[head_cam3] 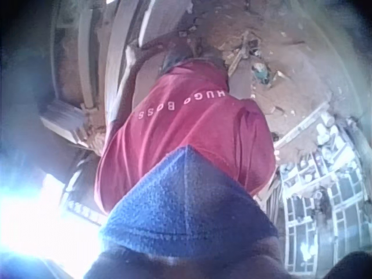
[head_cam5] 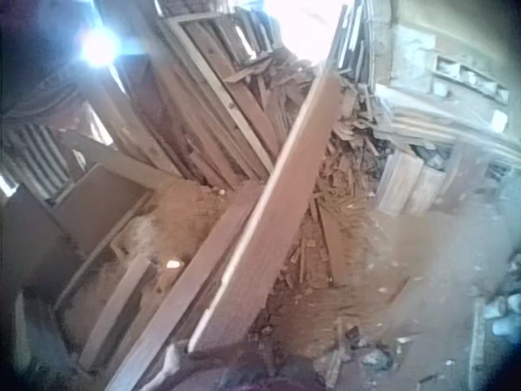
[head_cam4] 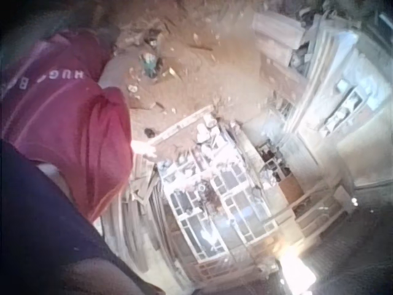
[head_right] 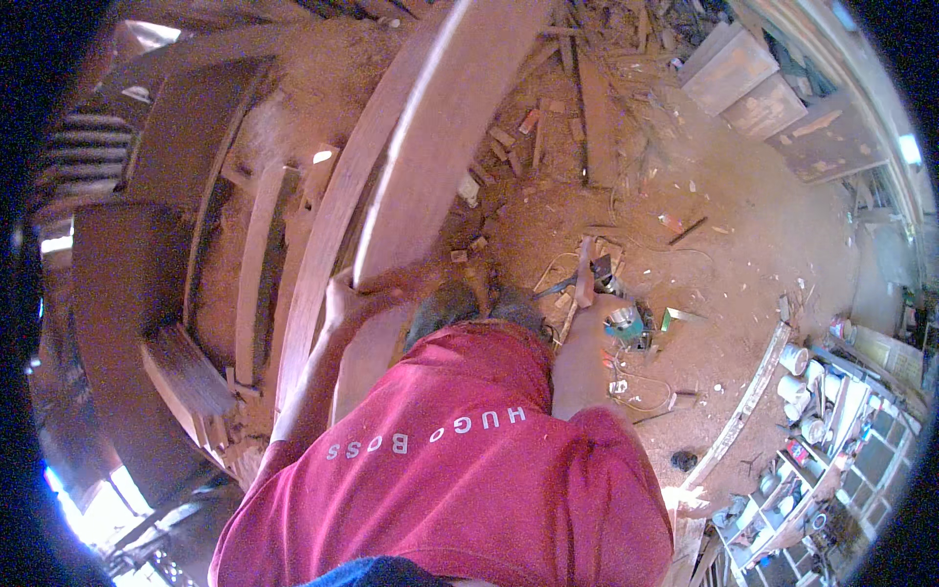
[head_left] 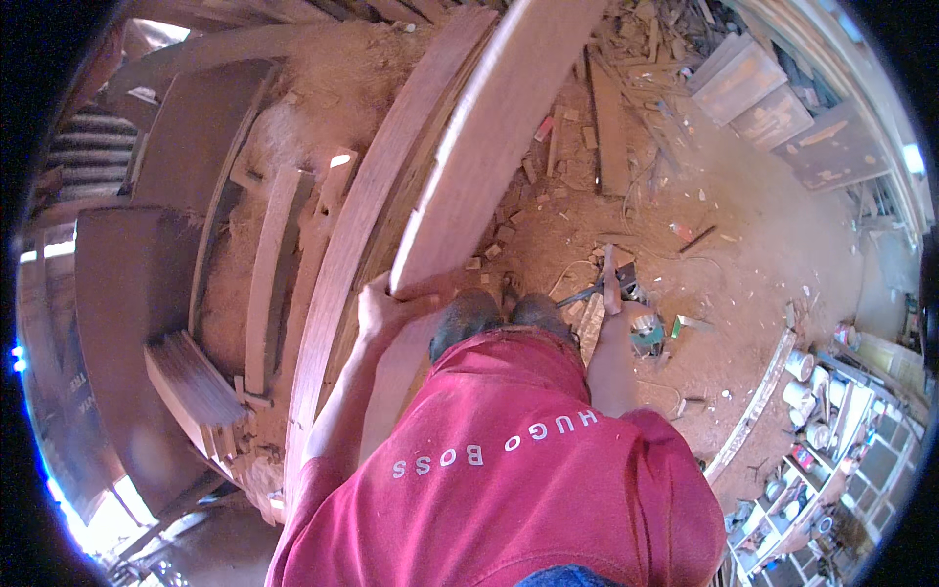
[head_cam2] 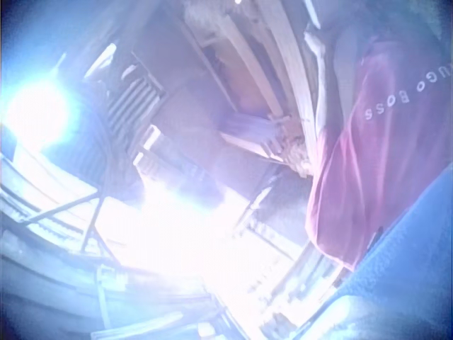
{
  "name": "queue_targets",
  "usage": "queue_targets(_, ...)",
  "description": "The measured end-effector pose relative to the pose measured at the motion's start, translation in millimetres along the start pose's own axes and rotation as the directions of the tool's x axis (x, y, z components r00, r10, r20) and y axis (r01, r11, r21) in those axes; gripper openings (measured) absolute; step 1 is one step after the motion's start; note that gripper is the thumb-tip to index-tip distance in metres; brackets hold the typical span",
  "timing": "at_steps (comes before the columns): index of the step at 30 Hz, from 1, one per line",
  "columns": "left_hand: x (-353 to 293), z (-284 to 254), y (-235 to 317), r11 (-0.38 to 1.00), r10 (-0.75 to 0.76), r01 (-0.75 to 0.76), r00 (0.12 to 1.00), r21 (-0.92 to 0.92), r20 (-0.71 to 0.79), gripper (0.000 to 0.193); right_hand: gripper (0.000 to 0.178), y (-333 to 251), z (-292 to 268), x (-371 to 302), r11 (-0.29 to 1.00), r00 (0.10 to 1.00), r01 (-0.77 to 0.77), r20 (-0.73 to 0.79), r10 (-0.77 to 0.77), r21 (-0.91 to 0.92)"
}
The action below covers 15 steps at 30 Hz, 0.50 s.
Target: The person uses a trim router to edge a long wood plank, moving the tool along the length of the wood while holding the plank steady by hand.
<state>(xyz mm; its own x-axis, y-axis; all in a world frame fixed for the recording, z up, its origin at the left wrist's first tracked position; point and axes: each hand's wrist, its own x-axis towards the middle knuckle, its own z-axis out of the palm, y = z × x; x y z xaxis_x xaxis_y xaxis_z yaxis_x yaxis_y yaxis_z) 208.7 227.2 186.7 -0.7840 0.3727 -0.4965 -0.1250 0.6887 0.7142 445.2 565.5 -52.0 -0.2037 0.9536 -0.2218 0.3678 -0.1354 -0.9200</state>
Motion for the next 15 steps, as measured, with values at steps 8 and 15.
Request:
queue_targets(8,-53,-109,53,0.96,0.193,-0.274,0.788,-0.051,-0.584,0.046,0.045,-8,27,13,0.999,1.0,-0.022,0.012,0.021,0.039)
queue_targets(15,-124,-194,1,0.836,0.181,-0.546,0.376,-0.059,-0.909,0.062,0.046,-19,68,26,0.992,0.999,-0.04,0.027,0.037,0.119)
